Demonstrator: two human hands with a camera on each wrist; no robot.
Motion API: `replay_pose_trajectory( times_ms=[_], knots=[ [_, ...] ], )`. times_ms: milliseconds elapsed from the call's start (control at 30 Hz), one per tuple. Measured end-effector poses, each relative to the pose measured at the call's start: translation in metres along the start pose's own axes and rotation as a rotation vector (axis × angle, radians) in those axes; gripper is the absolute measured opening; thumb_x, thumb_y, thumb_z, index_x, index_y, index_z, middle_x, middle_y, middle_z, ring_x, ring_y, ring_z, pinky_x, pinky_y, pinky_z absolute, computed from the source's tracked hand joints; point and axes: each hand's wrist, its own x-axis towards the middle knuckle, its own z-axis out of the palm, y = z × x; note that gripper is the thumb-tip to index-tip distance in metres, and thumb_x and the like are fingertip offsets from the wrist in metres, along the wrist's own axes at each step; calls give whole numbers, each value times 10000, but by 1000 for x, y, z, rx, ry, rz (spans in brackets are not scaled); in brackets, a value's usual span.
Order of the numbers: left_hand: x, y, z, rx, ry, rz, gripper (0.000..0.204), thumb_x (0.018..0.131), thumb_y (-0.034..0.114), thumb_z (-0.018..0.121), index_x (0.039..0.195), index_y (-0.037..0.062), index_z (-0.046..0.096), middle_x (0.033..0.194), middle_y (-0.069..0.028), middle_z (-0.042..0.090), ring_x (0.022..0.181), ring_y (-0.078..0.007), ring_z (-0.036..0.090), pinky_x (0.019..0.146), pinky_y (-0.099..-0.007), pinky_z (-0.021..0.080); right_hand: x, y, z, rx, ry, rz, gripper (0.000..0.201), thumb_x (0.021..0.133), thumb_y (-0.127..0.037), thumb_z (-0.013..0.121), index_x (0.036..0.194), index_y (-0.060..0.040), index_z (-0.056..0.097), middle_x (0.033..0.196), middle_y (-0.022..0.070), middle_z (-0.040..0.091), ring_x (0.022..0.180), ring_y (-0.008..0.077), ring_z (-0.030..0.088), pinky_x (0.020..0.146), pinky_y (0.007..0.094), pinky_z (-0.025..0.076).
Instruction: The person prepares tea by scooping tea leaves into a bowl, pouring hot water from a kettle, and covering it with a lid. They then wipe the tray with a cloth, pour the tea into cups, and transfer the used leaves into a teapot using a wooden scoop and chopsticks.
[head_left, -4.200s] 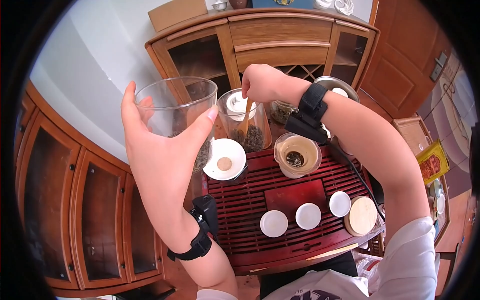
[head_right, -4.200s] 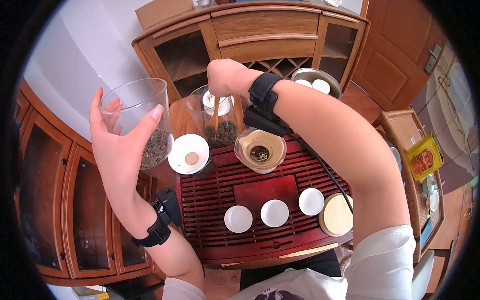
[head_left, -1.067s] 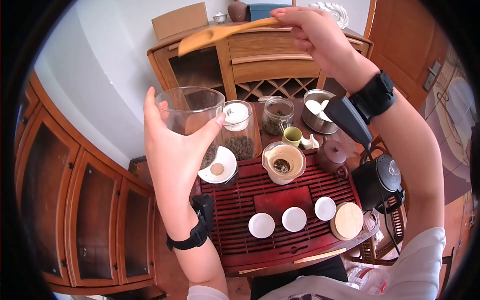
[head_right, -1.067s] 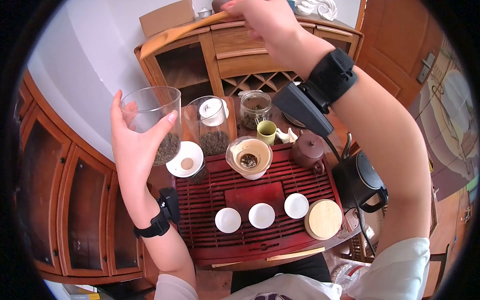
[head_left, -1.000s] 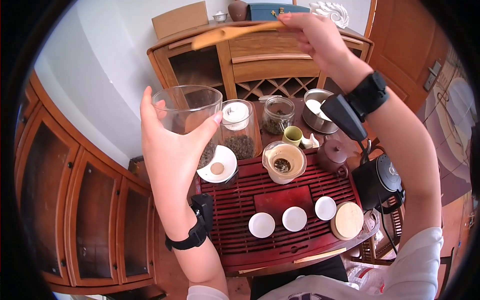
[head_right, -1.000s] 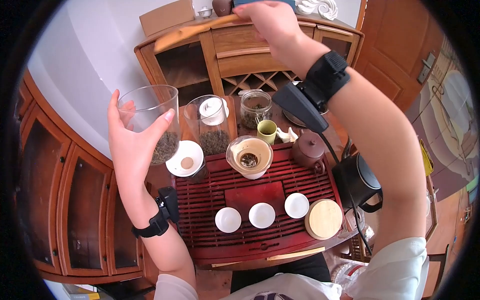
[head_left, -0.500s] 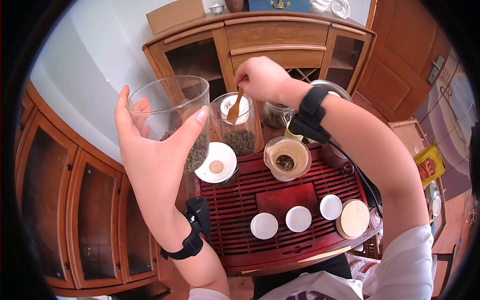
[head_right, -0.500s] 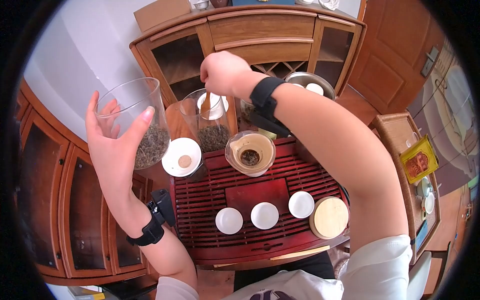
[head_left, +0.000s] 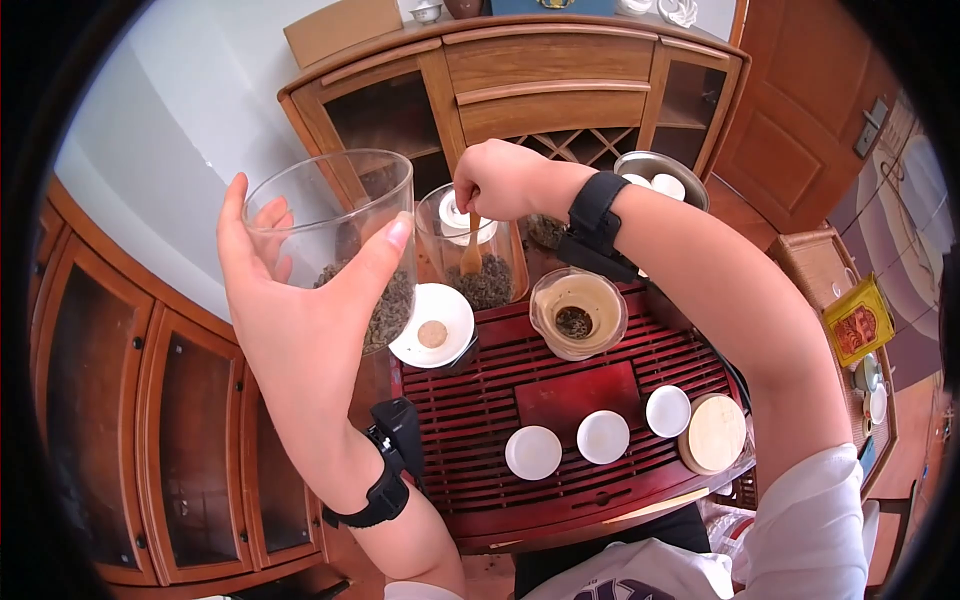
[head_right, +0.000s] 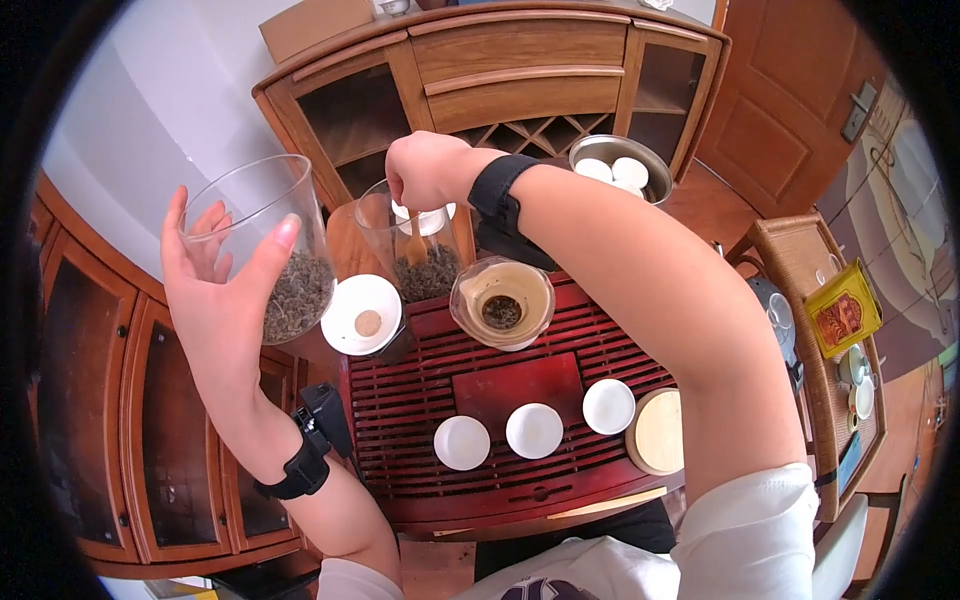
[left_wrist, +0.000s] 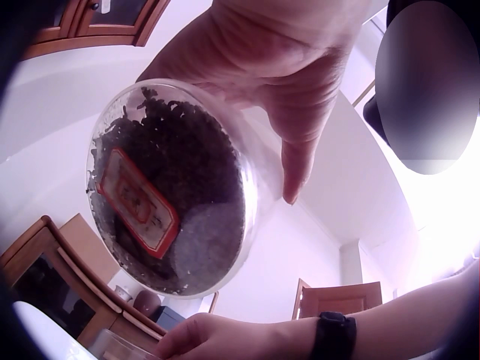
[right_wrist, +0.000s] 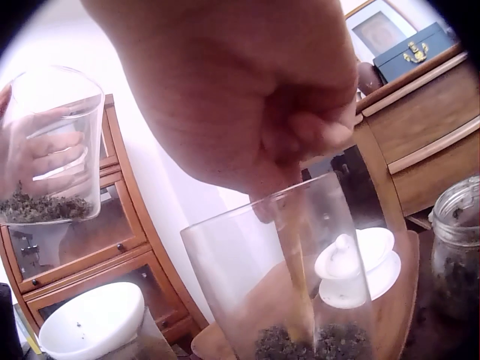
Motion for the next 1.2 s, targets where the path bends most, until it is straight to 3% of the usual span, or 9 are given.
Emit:
replay_pose_trajectory(
  times_ms=[300, 400, 600, 667, 767, 933, 1000, 1100, 1200],
  knots=[
    [-1, 2, 0, 11, -13, -7, 1063, 645, 260, 923, 1480, -25, 330, 1322, -232, 521, 1283, -309, 490, 1119, -445, 352, -1, 5, -5, 116, 24, 136, 180, 772, -94, 654, 898, -73, 781, 892, 125, 742, 873, 249, 704, 788, 345, 549],
    [-1, 2, 0, 18, -11, -8, 1064, 645, 261, 922, 1480, -26, 327, 1323, -234, 521, 1283, -311, 490, 1118, -443, 353, -1, 9, -7, 183, 21, 176, 217, 779, -172, 682, 931, -47, 773, 904, 166, 735, 882, 290, 707, 800, 370, 552],
    [-1, 1, 0, 27, -8, 2, 1064, 646, 263, 922, 1479, -28, 327, 1325, -238, 520, 1282, -314, 491, 1112, -441, 358, -4, 10, -10, 261, 46, 217, 213, 772, -197, 701, 896, -42, 778, 859, 138, 739, 855, 255, 712, 774, 349, 549],
    [-1, 1, 0, 26, -8, 4, 1064, 646, 264, 922, 1478, -28, 327, 1325, -239, 520, 1281, -315, 491, 1110, -440, 360, -5, 9, -14, 267, 52, 248, 164, 809, -95, 674, 922, -54, 786, 883, 120, 742, 855, 214, 695, 766, 331, 533],
    [-1, 1, 0, 28, -9, 9, 1063, 647, 259, 923, 1479, -27, 326, 1327, -241, 519, 1281, -318, 491, 1109, -440, 361, -8, 14, -21, 336, 71, 250, 163, 813, -92, 677, 927, -50, 786, 874, 108, 742, 843, 197, 690, 760, 323, 528],
    [-2, 3, 0, 48, -9, -1, 1056, 651, 245, 924, 1479, -25, 327, 1329, -244, 518, 1288, -323, 488, 1109, -439, 363, -16, 21, -27, 433, 79, 330, 172, 826, -84, 661, 942, -44, 782, 835, 74, 721, 703, 139, 623, 582, 296, 469],
    [-2, 3, 0, 42, -6, -1, 1057, 651, 247, 924, 1480, -25, 326, 1332, -245, 517, 1291, -324, 486, 1108, -439, 364, -21, 24, -29, 589, 99, 425, 181, 830, -74, 651, 954, -42, 780, 794, 54, 690, 565, 109, 509, 459, 280, 369],
    [-1, 3, 0, 46, 1, -4, 1060, 651, 249, 924, 1481, -24, 325, 1340, -249, 513, 1298, -327, 483, 1108, -439, 364, -20, 30, -26, 733, 150, 493, 197, 834, -68, 645, 982, -20, 765, 763, 44, 659, 497, 92, 410, 410, 269, 303],
    [-1, 4, -1, 57, 6, -13, 1063, 650, 250, 924, 1482, -24, 322, 1348, -256, 509, 1306, -331, 479, 1107, -439, 364, -25, 38, -28, 820, 164, 532, 194, 853, -59, 634, 995, 4, 751, 769, 59, 670, 496, 80, 408, 417, 245, 312]
  ],
)
